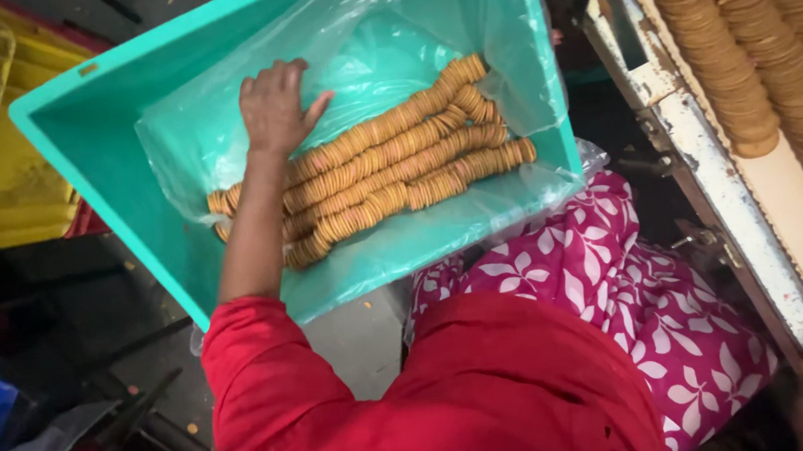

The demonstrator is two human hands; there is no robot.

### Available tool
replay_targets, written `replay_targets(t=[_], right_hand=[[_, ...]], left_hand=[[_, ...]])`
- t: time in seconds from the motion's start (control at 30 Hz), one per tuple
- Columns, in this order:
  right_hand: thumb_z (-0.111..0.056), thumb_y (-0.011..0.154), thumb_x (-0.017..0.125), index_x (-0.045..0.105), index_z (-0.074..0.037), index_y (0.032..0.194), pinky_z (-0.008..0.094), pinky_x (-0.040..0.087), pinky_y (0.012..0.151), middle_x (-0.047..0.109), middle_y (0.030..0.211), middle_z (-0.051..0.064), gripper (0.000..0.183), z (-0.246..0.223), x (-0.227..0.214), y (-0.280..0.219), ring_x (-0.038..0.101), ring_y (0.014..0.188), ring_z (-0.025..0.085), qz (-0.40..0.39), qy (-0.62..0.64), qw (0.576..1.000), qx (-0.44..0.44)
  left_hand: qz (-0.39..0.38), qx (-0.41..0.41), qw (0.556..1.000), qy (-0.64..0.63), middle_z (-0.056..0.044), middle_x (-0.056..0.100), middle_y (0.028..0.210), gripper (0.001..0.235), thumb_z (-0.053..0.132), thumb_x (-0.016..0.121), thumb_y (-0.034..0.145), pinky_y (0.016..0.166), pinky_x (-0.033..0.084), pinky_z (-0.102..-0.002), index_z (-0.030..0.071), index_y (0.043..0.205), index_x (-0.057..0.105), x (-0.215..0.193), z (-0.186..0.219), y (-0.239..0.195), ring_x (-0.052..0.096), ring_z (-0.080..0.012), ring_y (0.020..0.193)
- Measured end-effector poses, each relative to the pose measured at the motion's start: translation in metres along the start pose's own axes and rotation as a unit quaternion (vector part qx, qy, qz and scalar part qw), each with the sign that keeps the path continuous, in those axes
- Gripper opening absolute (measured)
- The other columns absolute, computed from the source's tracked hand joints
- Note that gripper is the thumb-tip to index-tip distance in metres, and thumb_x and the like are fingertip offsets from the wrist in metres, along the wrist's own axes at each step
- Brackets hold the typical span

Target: The person stacks round cookies into vertical columns on a moving conveyor belt and then transfers the stacks into a green plastic bin. The person works alongside another worker performing the same task.

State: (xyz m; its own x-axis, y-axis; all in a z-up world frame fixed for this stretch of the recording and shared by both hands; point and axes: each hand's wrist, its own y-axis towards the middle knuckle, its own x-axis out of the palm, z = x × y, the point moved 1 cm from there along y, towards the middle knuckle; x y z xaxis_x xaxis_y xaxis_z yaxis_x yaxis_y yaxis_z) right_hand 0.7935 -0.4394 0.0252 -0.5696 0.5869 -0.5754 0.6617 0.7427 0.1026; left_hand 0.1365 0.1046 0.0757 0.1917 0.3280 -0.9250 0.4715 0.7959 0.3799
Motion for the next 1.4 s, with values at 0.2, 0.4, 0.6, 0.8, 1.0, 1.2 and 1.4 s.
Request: replay_targets(t=[0.2, 0.4, 0.6, 0.8, 1.0, 1.2, 1.4], right_hand=[[-0.005, 0.115, 0.062, 0.054, 0.005, 0.136, 0.027, 0.049, 0.106, 0.059, 0.124, 0.015, 0.025, -0.003, -0.022, -0.006, 0.06, 0.116, 0.019, -0.019, -0.017, 0.999, -0.038], [-0.002, 0.116, 0.058, 0.052, 0.004, 0.139, 0.029, 0.05, 0.101, 0.059, 0.125, 0.018, 0.024, 0.004, -0.027, -0.006, 0.061, 0.113, 0.02, -0.026, 0.001, 1.0, 0.003], [0.002, 0.109, 0.052, 0.05, 0.005, 0.146, 0.032, 0.051, 0.095, 0.06, 0.122, 0.021, 0.037, -0.002, -0.03, -0.011, 0.06, 0.105, 0.023, -0.045, -0.05, 0.995, 0.073], [0.0, 0.108, 0.05, 0.047, 0.007, 0.144, 0.031, 0.053, 0.092, 0.062, 0.126, 0.022, 0.036, -0.009, -0.032, -0.002, 0.065, 0.106, 0.024, -0.037, -0.002, 0.994, 0.105], [0.0, 0.109, 0.055, 0.05, 0.007, 0.141, 0.031, 0.053, 0.096, 0.06, 0.125, 0.019, 0.032, -0.008, -0.037, -0.005, 0.061, 0.106, 0.022, -0.069, -0.053, 0.996, 0.029], [0.003, 0.1, 0.063, 0.059, 0.006, 0.136, 0.033, 0.055, 0.087, 0.059, 0.131, 0.02, 0.036, -0.011, -0.047, -0.018, 0.064, 0.104, 0.026, -0.024, -0.191, 0.981, -0.009], [-0.009, 0.101, 0.069, 0.059, 0.005, 0.135, 0.04, 0.054, 0.098, 0.061, 0.13, 0.023, 0.037, -0.029, -0.047, -0.024, 0.064, 0.11, 0.035, 0.054, -0.266, 0.962, -0.022]], left_hand=[[-0.011, -0.034, 0.983, 0.181, -0.006, 0.07, 0.088, 0.004, 0.02, 0.069, 0.097, 0.072, 0.05, -0.047, 0.015, 0.097, 0.07, 0.096, -0.026, 0.044, 0.068, -0.0266, 0.077], [-0.068, -0.123, 0.975, 0.173, -0.013, 0.073, 0.085, 0.011, 0.023, 0.07, 0.095, 0.064, 0.052, -0.047, 0.012, 0.097, 0.075, 0.086, -0.126, 0.001, 0.07, -0.0316, 0.072], [-0.062, -0.166, 0.981, 0.074, -0.016, 0.073, 0.096, 0.036, 0.046, 0.071, 0.103, 0.079, 0.053, -0.05, 0.012, 0.111, 0.075, 0.046, -0.078, -0.023, 0.068, -0.0366, 0.09], [-0.342, -0.344, 0.874, 0.035, -0.015, 0.051, 0.149, 0.063, 0.066, 0.058, 0.093, 0.109, 0.025, -0.072, 0.025, 0.141, 0.057, 0.042, -0.106, -0.034, 0.045, -0.0398, 0.137], [-0.35, -0.313, 0.881, 0.054, -0.017, 0.042, 0.158, 0.078, 0.067, 0.058, 0.092, 0.11, 0.034, -0.057, 0.016, 0.151, 0.049, 0.053, -0.136, -0.03, 0.039, -0.0379, 0.143], [-0.342, -0.254, 0.893, -0.143, -0.013, 0.048, 0.158, 0.069, 0.063, 0.055, 0.097, 0.116, 0.035, -0.05, 0.017, 0.149, 0.055, 0.078, -0.108, 0.035, 0.043, -0.0349, 0.145], [-0.237, -0.214, 0.939, -0.129, -0.024, 0.056, 0.14, 0.064, 0.058, 0.062, 0.1, 0.102, 0.04, -0.054, 0.007, 0.139, 0.06, 0.075, -0.035, 0.058, 0.051, -0.0449, 0.128]])
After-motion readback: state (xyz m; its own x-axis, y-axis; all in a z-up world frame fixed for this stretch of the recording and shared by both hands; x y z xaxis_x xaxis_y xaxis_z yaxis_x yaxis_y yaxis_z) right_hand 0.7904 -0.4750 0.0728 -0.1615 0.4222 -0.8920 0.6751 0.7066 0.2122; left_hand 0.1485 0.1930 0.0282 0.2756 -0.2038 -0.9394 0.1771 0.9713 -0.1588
